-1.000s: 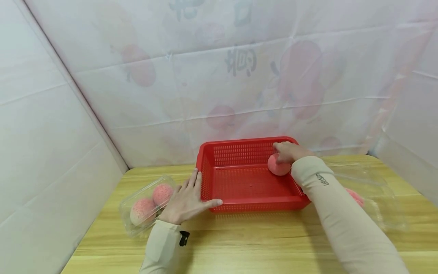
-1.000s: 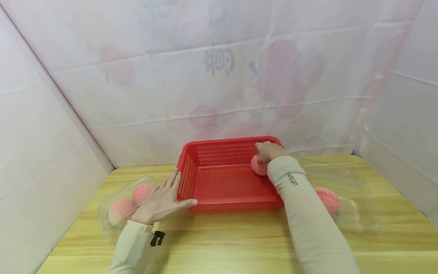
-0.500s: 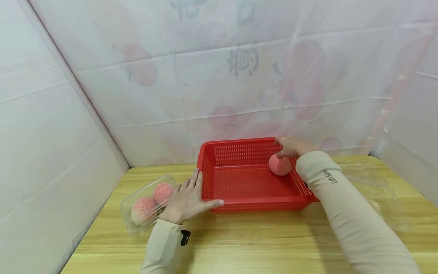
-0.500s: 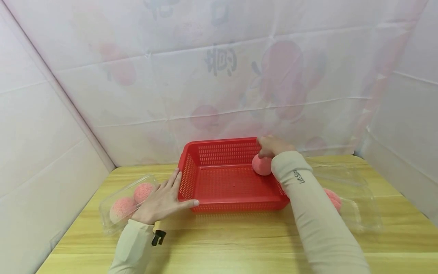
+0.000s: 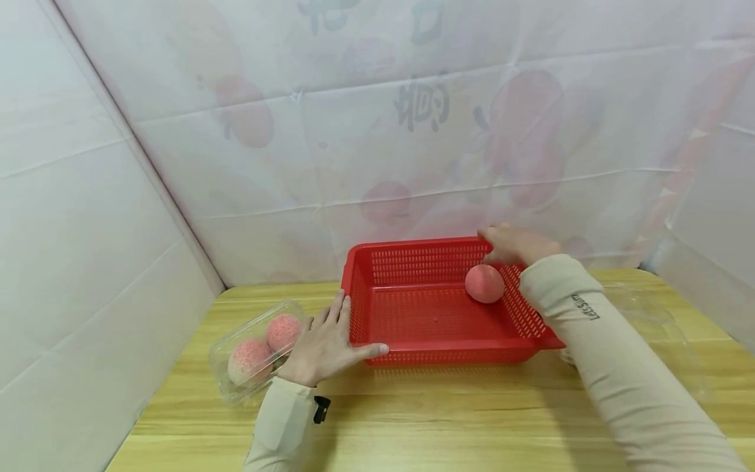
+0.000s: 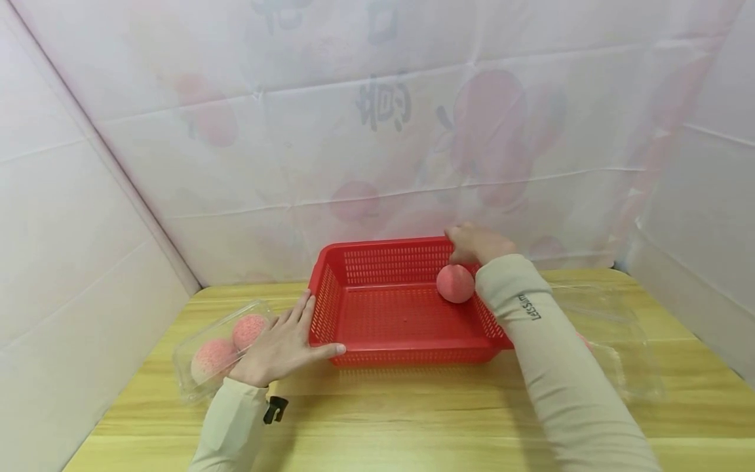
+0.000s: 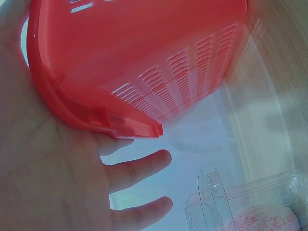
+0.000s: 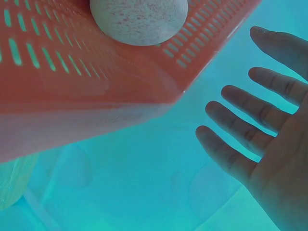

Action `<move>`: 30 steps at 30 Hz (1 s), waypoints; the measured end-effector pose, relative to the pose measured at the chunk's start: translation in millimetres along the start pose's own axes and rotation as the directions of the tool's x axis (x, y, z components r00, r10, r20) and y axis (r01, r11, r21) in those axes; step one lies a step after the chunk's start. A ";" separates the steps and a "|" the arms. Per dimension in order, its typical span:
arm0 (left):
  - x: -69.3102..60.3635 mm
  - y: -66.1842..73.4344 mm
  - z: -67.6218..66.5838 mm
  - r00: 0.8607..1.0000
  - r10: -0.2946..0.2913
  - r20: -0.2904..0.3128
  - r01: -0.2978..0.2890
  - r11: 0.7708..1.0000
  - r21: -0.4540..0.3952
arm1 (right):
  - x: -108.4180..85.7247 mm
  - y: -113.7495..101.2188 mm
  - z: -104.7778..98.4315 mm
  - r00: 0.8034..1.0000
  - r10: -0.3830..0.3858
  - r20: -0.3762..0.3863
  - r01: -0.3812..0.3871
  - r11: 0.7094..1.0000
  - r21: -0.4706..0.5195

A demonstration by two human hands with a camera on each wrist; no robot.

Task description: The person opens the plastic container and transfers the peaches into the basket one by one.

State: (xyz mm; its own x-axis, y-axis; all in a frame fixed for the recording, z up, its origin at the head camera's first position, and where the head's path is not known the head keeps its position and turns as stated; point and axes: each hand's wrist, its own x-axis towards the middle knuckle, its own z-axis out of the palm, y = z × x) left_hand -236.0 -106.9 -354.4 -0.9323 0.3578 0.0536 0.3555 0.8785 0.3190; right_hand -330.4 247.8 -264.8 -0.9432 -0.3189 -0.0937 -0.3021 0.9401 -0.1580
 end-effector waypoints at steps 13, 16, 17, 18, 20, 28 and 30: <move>0.1 5.6 -1.1 1.000 0.003 0.001 -0.003 1.000 0.016 | -8.6 14.7 1.2 1.000 0.002 -0.021 -0.002 1.000 0.004; 0.4 5.8 -1.2 1.000 0.003 0.002 -0.003 1.000 0.016 | -9.4 16.7 1.2 1.000 0.007 -0.017 -0.007 1.000 -0.001; 0.6 5.7 -1.3 1.000 0.003 0.004 -0.003 1.000 0.013 | -9.9 17.2 1.4 1.000 0.010 -0.014 -0.010 1.000 -0.004; 0.7 5.5 -1.3 1.000 0.004 0.005 -0.004 1.000 0.011 | -10.3 18.2 1.8 1.000 0.011 -0.013 -0.011 1.000 -0.006; 1.0 4.9 -1.2 1.000 0.008 0.006 -0.008 1.000 0.005 | -11.7 19.7 2.2 1.000 0.012 -0.019 -0.012 1.000 -0.006; 0.4 2.3 -0.4 1.000 0.012 0.010 -0.011 1.000 -0.012 | -20.9 24.9 -1.4 0.999 0.003 -0.039 -0.003 1.000 0.006; 0.8 2.2 -0.2 1.000 0.013 0.008 -0.013 1.000 -0.013 | -22.7 26.2 -1.9 0.999 0.001 -0.044 -0.001 1.000 0.006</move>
State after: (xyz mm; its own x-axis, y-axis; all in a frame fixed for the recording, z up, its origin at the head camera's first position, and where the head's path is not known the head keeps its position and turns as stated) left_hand -235.9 -104.8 -353.4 -0.9269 0.3720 0.0501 0.3669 0.8695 0.3306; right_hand -317.1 279.9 -265.0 -0.9486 -0.3125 -0.0504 -0.3008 0.9395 -0.1638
